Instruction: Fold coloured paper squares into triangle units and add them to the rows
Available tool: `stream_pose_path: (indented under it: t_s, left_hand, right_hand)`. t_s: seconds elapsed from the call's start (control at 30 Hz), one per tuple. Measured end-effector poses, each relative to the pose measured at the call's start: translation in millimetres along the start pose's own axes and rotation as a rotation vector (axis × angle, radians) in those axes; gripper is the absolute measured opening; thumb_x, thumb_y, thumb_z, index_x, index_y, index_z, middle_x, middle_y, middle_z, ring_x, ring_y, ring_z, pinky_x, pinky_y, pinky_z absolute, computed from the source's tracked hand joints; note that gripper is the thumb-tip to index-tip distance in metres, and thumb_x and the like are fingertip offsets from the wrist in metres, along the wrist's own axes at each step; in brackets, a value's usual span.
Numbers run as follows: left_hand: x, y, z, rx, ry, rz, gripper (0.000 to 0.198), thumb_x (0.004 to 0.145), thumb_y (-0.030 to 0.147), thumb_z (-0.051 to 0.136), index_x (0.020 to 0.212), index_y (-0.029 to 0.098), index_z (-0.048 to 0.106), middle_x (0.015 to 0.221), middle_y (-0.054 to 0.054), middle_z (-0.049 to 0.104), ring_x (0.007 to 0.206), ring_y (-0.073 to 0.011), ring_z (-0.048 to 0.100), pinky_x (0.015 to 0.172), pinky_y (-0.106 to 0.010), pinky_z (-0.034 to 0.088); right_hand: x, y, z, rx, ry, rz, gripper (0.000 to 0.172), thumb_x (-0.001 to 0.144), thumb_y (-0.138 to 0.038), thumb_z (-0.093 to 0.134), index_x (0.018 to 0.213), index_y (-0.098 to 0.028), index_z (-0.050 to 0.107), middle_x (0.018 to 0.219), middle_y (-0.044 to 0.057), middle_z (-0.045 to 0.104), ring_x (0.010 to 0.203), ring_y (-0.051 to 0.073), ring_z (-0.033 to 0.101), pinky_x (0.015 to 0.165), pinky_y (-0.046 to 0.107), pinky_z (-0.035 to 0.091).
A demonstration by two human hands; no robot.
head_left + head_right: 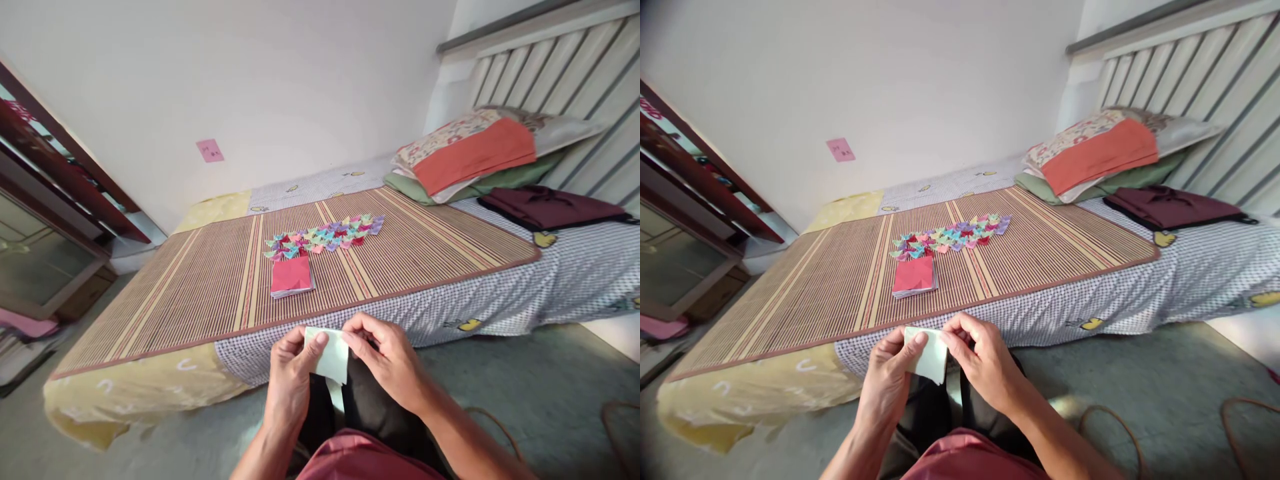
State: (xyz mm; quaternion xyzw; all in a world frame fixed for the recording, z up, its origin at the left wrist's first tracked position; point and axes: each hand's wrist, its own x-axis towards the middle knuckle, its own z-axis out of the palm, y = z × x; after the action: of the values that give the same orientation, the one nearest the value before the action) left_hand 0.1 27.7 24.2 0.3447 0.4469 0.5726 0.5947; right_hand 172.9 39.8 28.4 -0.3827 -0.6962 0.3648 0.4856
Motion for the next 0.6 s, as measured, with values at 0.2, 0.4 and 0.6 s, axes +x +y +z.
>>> stream_pose_path:
  t_s: [0.2,0.4,0.6]
  left_hand:
    - [1.1,-3.7,-1.5,-0.046,0.055,0.065,0.033,0.078,0.039,0.09,0.069,0.015,0.068,0.063,0.002,0.061,0.056,-0.0094,0.049,0.056,-0.021,0.041]
    - [-1.7,-5.3,1.3,-0.056,0.073,0.063,0.031,0.077,0.039,0.09,0.071,0.016,0.07,0.065,0.002,0.061,0.058,-0.0107,0.05,0.058,-0.022,0.043]
    - [-2.4,-4.9,3.4,-0.082,0.082,0.069,0.03,0.078,0.038,0.09,0.07,0.016,0.07,0.066,0.002,0.061,0.057,-0.01,0.049,0.058,-0.022,0.043]
  right_hand:
    - [-1.8,3.7,3.9,-0.064,0.131,-0.17,0.01,0.098,-0.017,0.067,0.105,-0.023,0.065,0.092,0.001,0.066,0.076,0.015,0.064,0.073,0.025,0.054]
    - [-0.9,3.5,6.3,-0.168,0.163,-0.235,0.01,0.101,-0.013,0.062,0.101,-0.024,0.063,0.095,0.003,0.066,0.081,0.018,0.065,0.074,0.03,0.056]
    - [-0.3,3.0,7.4,-0.25,0.239,-0.316,0.019,0.102,-0.011,0.061,0.114,-0.024,0.064,0.105,0.007,0.069,0.094,0.021,0.069,0.083,0.035,0.059]
